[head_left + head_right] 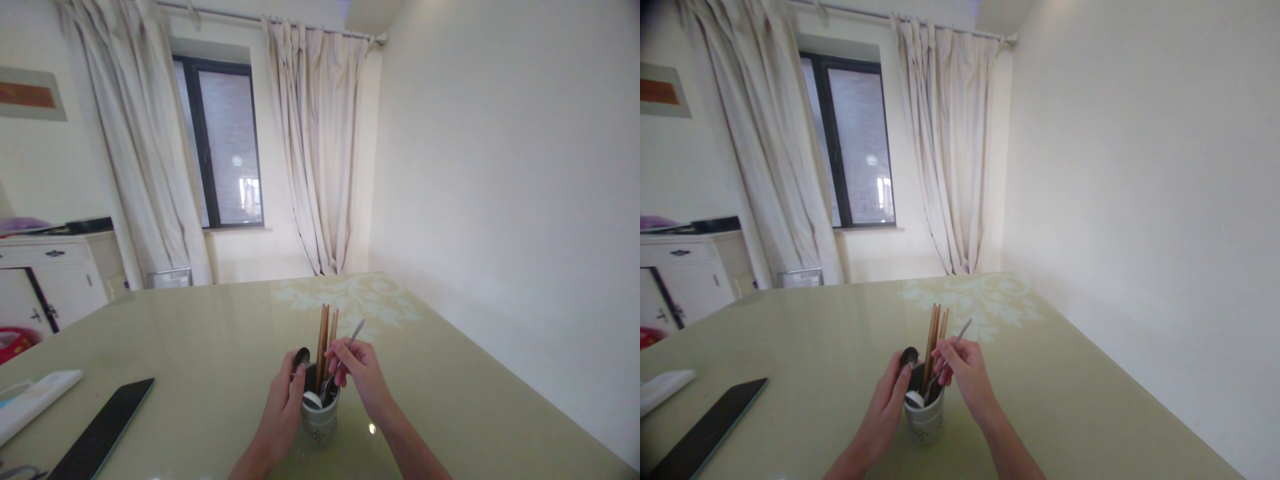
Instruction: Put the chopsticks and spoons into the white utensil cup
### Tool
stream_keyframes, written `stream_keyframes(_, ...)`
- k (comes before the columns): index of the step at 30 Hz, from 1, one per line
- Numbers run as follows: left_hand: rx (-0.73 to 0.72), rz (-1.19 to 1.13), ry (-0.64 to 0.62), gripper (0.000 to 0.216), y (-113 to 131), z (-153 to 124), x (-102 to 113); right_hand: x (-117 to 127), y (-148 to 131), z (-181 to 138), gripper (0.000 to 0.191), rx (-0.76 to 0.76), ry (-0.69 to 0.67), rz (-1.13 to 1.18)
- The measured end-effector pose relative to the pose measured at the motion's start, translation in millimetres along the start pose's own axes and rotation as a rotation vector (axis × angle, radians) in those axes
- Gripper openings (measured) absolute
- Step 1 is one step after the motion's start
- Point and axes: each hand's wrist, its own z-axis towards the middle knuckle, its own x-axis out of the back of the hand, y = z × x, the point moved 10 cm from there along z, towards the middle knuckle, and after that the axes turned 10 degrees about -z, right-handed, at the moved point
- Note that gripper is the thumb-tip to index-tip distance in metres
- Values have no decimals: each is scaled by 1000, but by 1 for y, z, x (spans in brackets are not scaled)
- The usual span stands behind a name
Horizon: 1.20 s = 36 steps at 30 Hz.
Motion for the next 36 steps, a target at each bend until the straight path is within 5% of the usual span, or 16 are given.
stream_keyframes(10, -3, 21, 0, 52, 1, 1, 0, 3, -6, -2, 53, 52, 40, 59)
stream_keyframes(22, 6, 43, 72, 55, -5, -1, 8, 45, -11, -1, 47, 125, 334, 311)
stream_keyframes(29, 20, 46, 82, 54, -6, -3, 9, 66, -13, -7, 87, 152, 491, 338)
stream_keyframes(36, 17, 38, 95, 54, -6, -2, 11, 67, -8, -4, 40, 137, 485, 300)
